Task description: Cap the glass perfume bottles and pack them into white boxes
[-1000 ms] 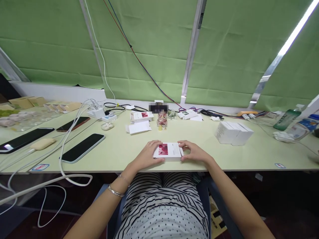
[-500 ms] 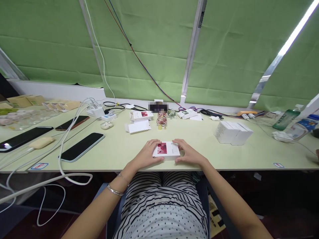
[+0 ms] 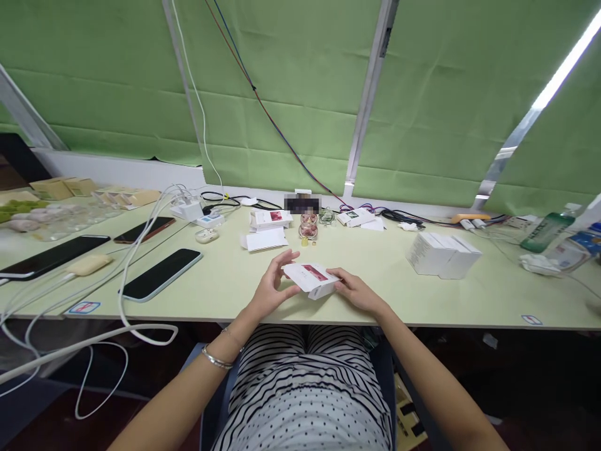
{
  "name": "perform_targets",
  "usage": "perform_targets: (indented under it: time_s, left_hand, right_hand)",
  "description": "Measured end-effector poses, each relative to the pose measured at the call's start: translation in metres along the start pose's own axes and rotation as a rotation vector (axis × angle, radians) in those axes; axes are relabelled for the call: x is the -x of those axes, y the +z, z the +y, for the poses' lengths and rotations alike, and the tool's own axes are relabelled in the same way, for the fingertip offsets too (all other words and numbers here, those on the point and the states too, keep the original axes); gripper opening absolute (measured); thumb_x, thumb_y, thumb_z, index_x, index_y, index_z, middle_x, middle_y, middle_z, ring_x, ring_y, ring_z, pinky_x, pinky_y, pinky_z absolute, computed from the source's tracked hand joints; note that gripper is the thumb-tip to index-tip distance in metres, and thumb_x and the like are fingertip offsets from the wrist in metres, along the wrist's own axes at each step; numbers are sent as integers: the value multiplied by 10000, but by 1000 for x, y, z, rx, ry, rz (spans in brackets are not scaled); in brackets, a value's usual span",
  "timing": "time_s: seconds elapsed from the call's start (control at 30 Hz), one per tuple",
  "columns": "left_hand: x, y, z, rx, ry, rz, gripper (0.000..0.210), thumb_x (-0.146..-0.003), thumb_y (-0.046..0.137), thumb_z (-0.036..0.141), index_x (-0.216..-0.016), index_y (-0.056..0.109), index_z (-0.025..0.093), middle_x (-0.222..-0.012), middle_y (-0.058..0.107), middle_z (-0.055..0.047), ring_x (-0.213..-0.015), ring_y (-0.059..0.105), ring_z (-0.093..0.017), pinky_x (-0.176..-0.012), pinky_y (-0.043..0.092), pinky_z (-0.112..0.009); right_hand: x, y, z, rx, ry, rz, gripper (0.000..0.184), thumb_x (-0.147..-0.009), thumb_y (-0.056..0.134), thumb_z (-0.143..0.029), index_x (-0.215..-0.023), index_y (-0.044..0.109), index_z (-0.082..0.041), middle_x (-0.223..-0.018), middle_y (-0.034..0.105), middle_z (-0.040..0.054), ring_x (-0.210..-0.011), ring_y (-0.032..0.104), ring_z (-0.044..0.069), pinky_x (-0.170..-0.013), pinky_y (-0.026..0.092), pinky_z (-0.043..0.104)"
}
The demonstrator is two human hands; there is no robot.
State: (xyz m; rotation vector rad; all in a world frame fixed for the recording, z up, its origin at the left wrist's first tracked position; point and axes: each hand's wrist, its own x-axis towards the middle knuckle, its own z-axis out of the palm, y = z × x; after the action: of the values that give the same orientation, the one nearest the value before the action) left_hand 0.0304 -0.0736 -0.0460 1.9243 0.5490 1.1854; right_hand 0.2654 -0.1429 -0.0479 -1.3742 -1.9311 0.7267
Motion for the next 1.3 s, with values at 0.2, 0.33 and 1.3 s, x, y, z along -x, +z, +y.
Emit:
perform_targets:
  time_s: [0.2, 0.33, 1.3]
  left_hand:
    - [-4, 19, 17, -80, -1, 45, 475, -845, 436, 391, -1261, 289, 216, -1311, 432, -125, -1195, 426, -216, -904, 429, -356]
    - [-36, -9, 3, -500, -79, -47, 602, -828, 432, 376, -1338, 194, 162, -1409, 276, -158, -1268, 319, -270, -998, 329, -450]
    - [-6, -24, 2, -741, -250, -394, 858, -751, 476, 590, -1391, 128, 137, -1477, 62, -157, -1347, 130, -270, -1065, 205, -380]
  right_hand:
    - [-7, 14, -14, 267, 22, 228, 447, -726, 558, -315, -1140, 499, -157, -1154, 535, 102, -1101, 450, 242, -946, 346, 382]
    - [-8, -11, 9, 278, 300, 397, 389, -748, 510, -367, -1064, 526, -142, -989, 618, 117, -920, 558, 254, -795, 425, 364]
    - [10, -10, -35, 201, 18, -75, 289, -813, 482, -379, -1019, 535, -183, -771, 589, 16, -653, 521, 135, -613, 409, 251]
